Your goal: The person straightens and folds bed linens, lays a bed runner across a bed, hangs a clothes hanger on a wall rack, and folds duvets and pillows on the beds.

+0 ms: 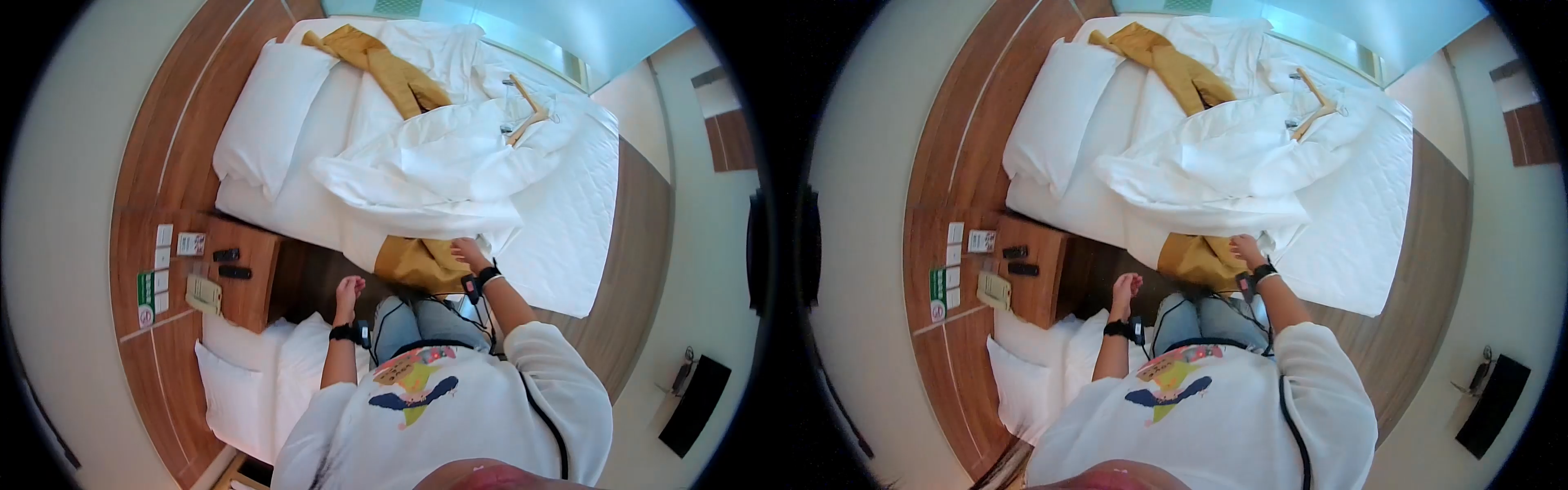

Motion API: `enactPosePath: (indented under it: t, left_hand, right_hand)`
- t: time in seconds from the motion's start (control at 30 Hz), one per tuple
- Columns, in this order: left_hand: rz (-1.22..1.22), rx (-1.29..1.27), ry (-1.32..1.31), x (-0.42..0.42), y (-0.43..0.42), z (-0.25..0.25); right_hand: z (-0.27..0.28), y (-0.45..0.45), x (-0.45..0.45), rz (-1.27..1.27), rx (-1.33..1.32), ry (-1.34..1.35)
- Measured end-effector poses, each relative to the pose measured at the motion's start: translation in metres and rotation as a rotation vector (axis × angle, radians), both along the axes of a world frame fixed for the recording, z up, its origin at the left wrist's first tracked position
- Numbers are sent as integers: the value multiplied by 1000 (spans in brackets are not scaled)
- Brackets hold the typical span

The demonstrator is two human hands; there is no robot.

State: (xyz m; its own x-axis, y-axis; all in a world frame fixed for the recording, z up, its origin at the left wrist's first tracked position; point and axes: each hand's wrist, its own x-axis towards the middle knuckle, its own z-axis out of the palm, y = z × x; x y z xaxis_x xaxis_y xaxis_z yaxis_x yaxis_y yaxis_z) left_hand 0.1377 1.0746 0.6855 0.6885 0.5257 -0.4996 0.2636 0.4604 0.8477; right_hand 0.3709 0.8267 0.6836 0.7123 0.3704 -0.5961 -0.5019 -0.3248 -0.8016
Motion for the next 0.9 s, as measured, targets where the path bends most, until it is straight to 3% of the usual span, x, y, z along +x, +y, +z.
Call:
enactPosePath:
  t: [0.1, 0.17, 0.23, 0.27, 0.3, 0.4, 0.43, 0.47, 0.53, 0.6, 0.67, 0.7, 0.73, 0.8, 0.87, 0.9]
  left_hand:
    - [-70, -11, 65, 9, 26, -37]
    - [-96, -5, 106, 3, 39, -62]
    - [-114, -54, 205, -10, 53, -62]
    - [-131, -71, 283, 20, 62, -37]
    - [-94, -108, 340, 24, 105, -53]
    - [-86, -69, 390, 19, 145, -44]
    - [-56, -101, 436, 19, 158, -45]
    - [-24, -116, 415, 17, 171, -52]
    - [4, -79, 477, 19, 192, -58]
    - [-8, -69, 486, 31, 216, -46]
    - [-50, -49, 492, 45, 221, -50]
    - [-76, -20, 465, 61, 218, -47]
    - [-100, 8, 437, 76, 214, -43]
    - [-175, 39, 457, 104, 199, -37]
    - [-291, 34, 414, 125, 182, -36]
    - [-321, 44, 397, 134, 170, -31]
  right_hand:
    - [-21, 59, 25, -106, 97, 146]
    - [-63, 86, 47, -267, 59, 293]
    - [-84, 101, 53, -347, 40, 346]
    - [-82, 105, 86, -554, 94, 439]
    - [-112, 150, 97, -735, 110, 521]
    - [-87, 170, 101, -953, 146, 477]
    - [-75, 174, 101, -1021, 42, 501]
    - [-91, 168, 101, -1036, 39, 498]
    - [-144, 144, 101, -835, 180, 530]
    - [-111, 147, 106, -715, 140, 544]
    - [-91, 149, 103, -1021, -336, 195]
    - [-88, 150, 105, -1134, -682, -149]
    - [-91, 137, 111, -1151, -693, -144]
    - [-103, 98, 130, -986, -595, -598]
    - [-89, 71, 166, -896, -419, -817]
    - [-66, 70, 185, -966, -207, -780]
